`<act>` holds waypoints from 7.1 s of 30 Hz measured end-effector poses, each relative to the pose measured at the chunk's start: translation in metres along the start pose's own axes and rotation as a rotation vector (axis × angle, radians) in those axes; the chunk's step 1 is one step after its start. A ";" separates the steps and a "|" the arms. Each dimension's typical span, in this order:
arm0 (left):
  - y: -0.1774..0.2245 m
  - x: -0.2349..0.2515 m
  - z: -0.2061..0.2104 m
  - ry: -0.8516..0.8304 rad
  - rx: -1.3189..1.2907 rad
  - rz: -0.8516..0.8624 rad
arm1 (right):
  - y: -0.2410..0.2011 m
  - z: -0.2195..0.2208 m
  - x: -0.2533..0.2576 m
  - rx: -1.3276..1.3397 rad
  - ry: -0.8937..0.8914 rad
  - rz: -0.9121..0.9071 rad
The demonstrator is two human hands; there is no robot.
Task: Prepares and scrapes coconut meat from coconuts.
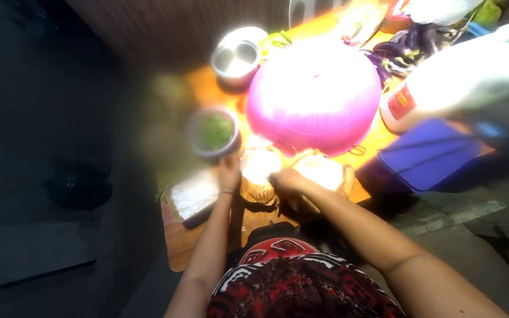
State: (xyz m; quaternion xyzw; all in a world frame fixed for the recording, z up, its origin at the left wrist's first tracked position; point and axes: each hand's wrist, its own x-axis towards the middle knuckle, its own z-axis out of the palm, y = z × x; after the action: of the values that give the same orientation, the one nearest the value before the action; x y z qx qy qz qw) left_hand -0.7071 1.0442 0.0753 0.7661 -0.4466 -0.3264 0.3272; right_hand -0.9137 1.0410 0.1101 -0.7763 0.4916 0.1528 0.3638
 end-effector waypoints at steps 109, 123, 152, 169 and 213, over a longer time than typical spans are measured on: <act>-0.014 0.003 -0.006 -0.046 0.035 0.322 | -0.053 0.045 0.009 1.377 0.137 0.094; -0.001 0.026 -0.021 -0.307 0.317 0.363 | -0.043 0.059 0.011 1.237 0.084 -0.010; -0.010 0.035 -0.021 -0.352 0.222 0.348 | -0.042 0.047 0.015 1.386 0.084 -0.025; -0.016 0.036 -0.021 -0.335 0.244 0.367 | -0.025 0.050 0.012 1.255 0.103 -0.002; -0.012 0.018 -0.018 -0.264 0.176 0.347 | -0.044 0.046 0.012 1.105 0.036 0.060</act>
State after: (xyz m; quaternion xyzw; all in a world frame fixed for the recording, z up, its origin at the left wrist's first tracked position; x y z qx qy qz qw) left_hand -0.6800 1.0367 0.0723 0.6541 -0.6371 -0.3227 0.2492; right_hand -0.8645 1.0774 0.0898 -0.4579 0.5266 -0.1309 0.7042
